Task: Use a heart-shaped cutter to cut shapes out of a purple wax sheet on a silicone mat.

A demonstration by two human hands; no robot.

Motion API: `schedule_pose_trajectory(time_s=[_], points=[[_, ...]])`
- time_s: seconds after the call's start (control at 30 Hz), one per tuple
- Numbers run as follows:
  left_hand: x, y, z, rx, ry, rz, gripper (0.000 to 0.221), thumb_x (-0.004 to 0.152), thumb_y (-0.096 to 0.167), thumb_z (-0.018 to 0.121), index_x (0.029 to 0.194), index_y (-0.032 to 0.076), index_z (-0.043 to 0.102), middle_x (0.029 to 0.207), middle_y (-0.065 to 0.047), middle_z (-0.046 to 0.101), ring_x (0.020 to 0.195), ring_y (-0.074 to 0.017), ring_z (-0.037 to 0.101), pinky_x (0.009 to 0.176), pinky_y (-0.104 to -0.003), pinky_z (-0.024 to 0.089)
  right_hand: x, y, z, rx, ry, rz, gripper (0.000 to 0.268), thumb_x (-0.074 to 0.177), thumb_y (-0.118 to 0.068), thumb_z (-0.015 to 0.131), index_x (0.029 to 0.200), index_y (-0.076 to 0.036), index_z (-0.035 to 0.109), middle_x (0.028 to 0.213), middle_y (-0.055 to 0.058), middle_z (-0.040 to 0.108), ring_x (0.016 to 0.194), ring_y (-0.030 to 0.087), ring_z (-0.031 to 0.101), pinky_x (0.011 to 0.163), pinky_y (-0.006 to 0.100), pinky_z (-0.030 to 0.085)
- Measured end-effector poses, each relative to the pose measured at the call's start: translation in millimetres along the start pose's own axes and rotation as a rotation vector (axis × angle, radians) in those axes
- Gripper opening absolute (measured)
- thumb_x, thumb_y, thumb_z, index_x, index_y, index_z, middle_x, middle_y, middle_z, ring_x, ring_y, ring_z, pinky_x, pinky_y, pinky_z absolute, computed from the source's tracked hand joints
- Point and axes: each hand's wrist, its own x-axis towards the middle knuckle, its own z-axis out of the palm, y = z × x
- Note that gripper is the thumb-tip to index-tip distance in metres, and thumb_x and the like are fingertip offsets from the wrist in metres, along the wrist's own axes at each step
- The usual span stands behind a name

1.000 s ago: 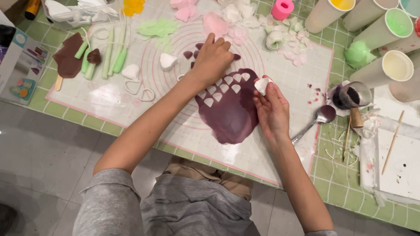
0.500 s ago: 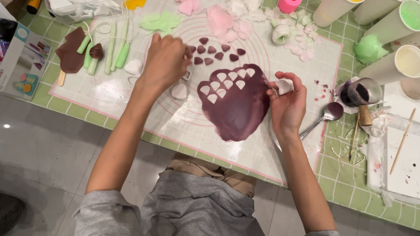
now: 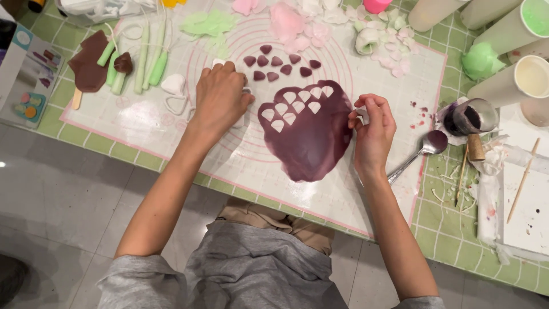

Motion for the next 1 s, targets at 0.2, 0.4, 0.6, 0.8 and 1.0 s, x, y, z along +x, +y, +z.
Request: schedule_pose_trajectory(time_s=[0.2,0.4,0.6,0.8,1.0], points=[[0.2,-2.1,16.4,0.008,0.027,0.023,0.015,0.077,-0.002,0.074,0.092,-0.002,0.077,0.092,-0.019,0.069,0.092,-0.0350,0.065,0.083,-0.047,0.049,1.7,-1.7,-1.2,-0.111,0.010,-0.059,0.018,0.108,-0.023,0.058,0.109,-0.006,0.064,0.100,0.002,0.062,0.082,0.010,0.057,0.071,0.025,0.047],[24.1,38.2,1.0,-0.542,-0.077,-0.148,0.012,0.080,-0.005,0.072,0.092,-0.004,0.073,0.083,-0.017,0.075,0.077,-0.0247,0.076,0.072,-0.034,0.059,6.9,-4.1,-4.2,-0.380,-0.027,-0.115,0.018,0.106,-0.018,0.062,0.114,-0.003,0.068,0.099,0.000,0.064,0.080,0.006,0.057,0.070,0.022,0.046],[60.1,81.6,46.7,-0.667,-0.151,-0.070,0.012,0.075,0.006,0.081,0.083,0.000,0.075,0.075,-0.013,0.075,0.073,-0.0237,0.077,0.067,-0.034,0.058,10.0,-6.2,-4.0,-0.798,-0.085,-0.349,0.014,0.104,-0.009,0.067,0.117,-0.006,0.075,0.097,0.000,0.061,0.081,0.006,0.058,0.063,0.021,0.045],[63.6,93.5,90.9,-0.427,0.020,0.055,0.003,0.072,0.006,0.079,0.072,0.003,0.078,0.071,-0.015,0.073,0.075,-0.0323,0.071,0.071,-0.044,0.054,10.7,-7.8,-0.8,-0.945,-0.120,-0.437,0.024,0.095,-0.011,0.081,0.119,-0.012,0.079,0.090,0.003,0.061,0.081,0.014,0.056,0.067,0.030,0.044],[63.7,100.9,88.6,-0.323,-0.009,0.057,0.010,0.067,0.010,0.083,0.064,0.005,0.076,0.069,-0.012,0.072,0.078,-0.0318,0.068,0.077,-0.046,0.047,14.5,-1.7,-2.8,-1.026,-0.161,-0.400,0.031,0.087,-0.015,0.087,0.117,-0.011,0.080,0.087,0.005,0.061,0.083,0.018,0.055,0.067,0.033,0.045]])
